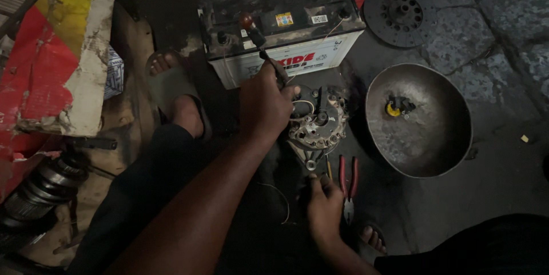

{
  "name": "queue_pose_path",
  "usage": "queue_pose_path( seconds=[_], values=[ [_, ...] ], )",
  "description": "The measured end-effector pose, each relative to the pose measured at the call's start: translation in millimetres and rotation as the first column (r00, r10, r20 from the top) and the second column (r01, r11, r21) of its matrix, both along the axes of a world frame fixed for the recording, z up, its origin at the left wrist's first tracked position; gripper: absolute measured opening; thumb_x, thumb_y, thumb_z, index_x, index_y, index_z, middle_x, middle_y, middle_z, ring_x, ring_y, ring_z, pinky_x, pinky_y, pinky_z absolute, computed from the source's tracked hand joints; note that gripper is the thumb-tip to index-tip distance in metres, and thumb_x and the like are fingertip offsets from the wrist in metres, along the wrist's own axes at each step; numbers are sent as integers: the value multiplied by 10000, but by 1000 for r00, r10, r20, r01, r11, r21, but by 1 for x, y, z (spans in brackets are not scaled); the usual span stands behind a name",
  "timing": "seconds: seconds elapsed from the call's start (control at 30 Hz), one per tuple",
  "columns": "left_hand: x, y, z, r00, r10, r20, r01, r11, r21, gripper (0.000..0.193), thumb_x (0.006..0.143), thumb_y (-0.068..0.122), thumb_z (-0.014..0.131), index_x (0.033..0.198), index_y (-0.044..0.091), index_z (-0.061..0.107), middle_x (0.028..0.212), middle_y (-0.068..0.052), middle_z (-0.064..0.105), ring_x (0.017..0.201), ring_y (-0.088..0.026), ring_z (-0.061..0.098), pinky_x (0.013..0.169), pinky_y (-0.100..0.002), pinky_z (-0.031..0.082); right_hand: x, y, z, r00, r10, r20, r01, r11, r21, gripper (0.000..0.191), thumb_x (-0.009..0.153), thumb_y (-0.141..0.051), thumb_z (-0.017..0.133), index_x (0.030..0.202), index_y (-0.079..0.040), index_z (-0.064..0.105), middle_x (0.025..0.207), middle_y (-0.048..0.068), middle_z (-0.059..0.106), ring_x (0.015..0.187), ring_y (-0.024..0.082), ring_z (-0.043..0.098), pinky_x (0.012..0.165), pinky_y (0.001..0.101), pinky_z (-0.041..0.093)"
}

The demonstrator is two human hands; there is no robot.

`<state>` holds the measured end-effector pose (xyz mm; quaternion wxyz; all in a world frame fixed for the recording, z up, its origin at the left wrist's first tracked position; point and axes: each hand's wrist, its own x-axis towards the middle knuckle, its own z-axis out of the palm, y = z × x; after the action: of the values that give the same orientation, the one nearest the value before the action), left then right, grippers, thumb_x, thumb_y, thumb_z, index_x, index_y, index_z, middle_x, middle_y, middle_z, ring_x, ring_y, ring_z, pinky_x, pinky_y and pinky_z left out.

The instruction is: The person is repairing an electrical component, possibly a starter motor, by connecting wires to a car battery and testing it. They use pliers to manipulate the wires and a screwdriver to adjust connections, creating sparks during the testing process.

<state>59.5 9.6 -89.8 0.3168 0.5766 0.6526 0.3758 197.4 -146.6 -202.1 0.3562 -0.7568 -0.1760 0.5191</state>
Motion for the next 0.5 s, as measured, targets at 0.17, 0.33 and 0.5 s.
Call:
queue_pose_path(
  seconds=[0.17, 0.33, 0.5],
  values=[
    [-1, 1, -2, 999, 0, -41, 1, 1000, 31, 308, 816, 114, 824, 1026, 4, 627, 868, -177, 750, 749, -268, 784, 587, -375, 601, -2, -1, 4, 999, 24, -38, -19, 991, 129, 268, 1016, -192, 569, 925, 14, 716, 700, 89, 690, 563, 162, 608, 545, 302, 480],
    [-1, 1, -1, 998, -1, -59, -1, 999, -34, 292, 831, 132, 817, 1019, 11, 629, 861, -177, 754, 751, -273, 788, 597, -395, 596, -2, 0, 7, 998, 40, -54, -34, 993, 115, 288, 1029, -211, 554, 936, 15, 706, 703, 101, 681, 550, 167, 590, 535, 311, 477],
    [0, 1, 1, 1000, 0, -25, 0, 1000, 1, 290, 819, 122, 820, 1014, 15, 634, 865, -175, 755, 763, -262, 790, 589, -381, 605, -2, 3, 12, 1000, 4, -4, -4, 995, -100, 236, 1033, -230, 515, 989, -61, 675, 724, 94, 720, 563, 165, 626, 564, 310, 502]
  ],
)
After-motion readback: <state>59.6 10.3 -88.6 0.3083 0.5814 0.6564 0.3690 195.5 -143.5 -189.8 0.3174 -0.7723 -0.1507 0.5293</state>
